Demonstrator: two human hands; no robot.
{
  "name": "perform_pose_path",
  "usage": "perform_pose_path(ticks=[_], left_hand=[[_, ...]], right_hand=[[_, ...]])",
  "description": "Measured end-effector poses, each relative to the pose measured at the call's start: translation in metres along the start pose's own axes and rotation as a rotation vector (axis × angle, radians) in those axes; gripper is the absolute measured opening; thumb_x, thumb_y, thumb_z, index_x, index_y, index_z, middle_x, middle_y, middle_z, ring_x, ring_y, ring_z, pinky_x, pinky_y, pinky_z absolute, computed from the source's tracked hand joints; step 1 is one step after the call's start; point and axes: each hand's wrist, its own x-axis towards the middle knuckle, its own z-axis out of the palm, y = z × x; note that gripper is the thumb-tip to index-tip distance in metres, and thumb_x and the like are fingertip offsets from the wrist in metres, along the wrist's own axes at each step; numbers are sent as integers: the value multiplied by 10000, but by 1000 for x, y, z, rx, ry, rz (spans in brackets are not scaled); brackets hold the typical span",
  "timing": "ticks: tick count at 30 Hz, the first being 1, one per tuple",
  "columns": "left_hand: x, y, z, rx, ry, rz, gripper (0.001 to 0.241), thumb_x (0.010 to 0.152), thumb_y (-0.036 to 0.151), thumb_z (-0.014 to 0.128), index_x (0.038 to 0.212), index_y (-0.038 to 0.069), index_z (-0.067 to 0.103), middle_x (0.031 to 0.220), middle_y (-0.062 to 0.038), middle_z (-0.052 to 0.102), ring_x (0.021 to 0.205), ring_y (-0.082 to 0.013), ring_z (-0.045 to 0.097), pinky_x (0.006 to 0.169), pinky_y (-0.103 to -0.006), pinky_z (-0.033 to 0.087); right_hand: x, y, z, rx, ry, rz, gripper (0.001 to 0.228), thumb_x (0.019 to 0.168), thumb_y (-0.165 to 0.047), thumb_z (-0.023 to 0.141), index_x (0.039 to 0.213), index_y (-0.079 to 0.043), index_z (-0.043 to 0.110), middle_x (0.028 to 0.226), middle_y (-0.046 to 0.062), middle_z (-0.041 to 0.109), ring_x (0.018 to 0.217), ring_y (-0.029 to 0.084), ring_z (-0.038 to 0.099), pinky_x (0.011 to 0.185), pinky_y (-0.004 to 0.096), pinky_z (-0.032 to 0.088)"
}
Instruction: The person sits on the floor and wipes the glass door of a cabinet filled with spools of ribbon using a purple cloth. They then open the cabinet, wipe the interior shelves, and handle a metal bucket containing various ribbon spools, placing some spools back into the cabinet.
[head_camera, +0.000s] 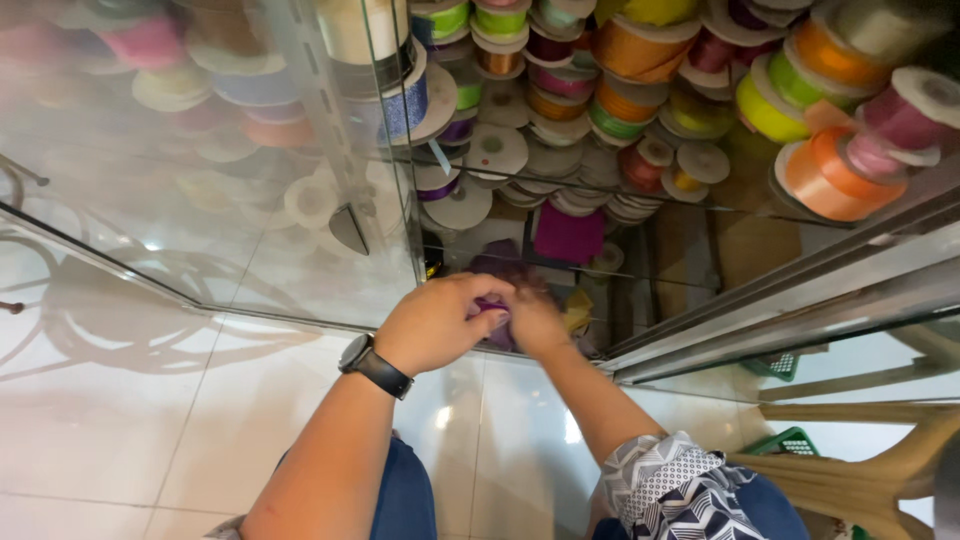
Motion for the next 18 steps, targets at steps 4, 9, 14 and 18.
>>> perform_pose_path(ticks=[4, 9, 14, 18], left_hand=[[-6, -6, -15, -119, 73, -44, 431, 1027, 276, 681, 1439, 180, 768, 1299, -153, 832, 1223, -417, 785, 1024, -544, 623], [-2, -29, -10, -203, 216, -151, 501, 976, 283, 716, 1474, 326, 740, 1166, -54, 869, 1152, -317, 817, 967, -474, 648], [3, -17, -6, -313, 274, -131, 399, 1035, 250, 694, 1415, 258, 817, 1103, -103, 867, 1058, -284, 828, 914, -428, 653], [20, -18, 7, -294, 259, -118, 373, 1011, 281, 734, 1370, 272, 837, 1097, -104, 871, 1086, -297, 831, 903, -439, 660]], right_hand=[[4, 74, -4, -212, 30, 340, 392, 1123, -187, 474, 1289, -138, 826, 1198, 147, 826, 1186, 331, 802, 1026, 457, 633], [-20, 117, -57, -294, 265, 410, 401, 1072, -110, 508, 1298, -104, 839, 1192, 172, 836, 1266, 352, 773, 1035, 447, 638], [-2, 100, 2, -158, -23, 474, 284, 1024, -88, 623, 1106, -61, 894, 993, 217, 853, 1052, 389, 846, 836, 472, 704], [-9, 12, 13, -112, -115, 221, 397, 1069, -95, 541, 1346, -218, 797, 1231, 168, 812, 1127, 378, 827, 939, 517, 679]])
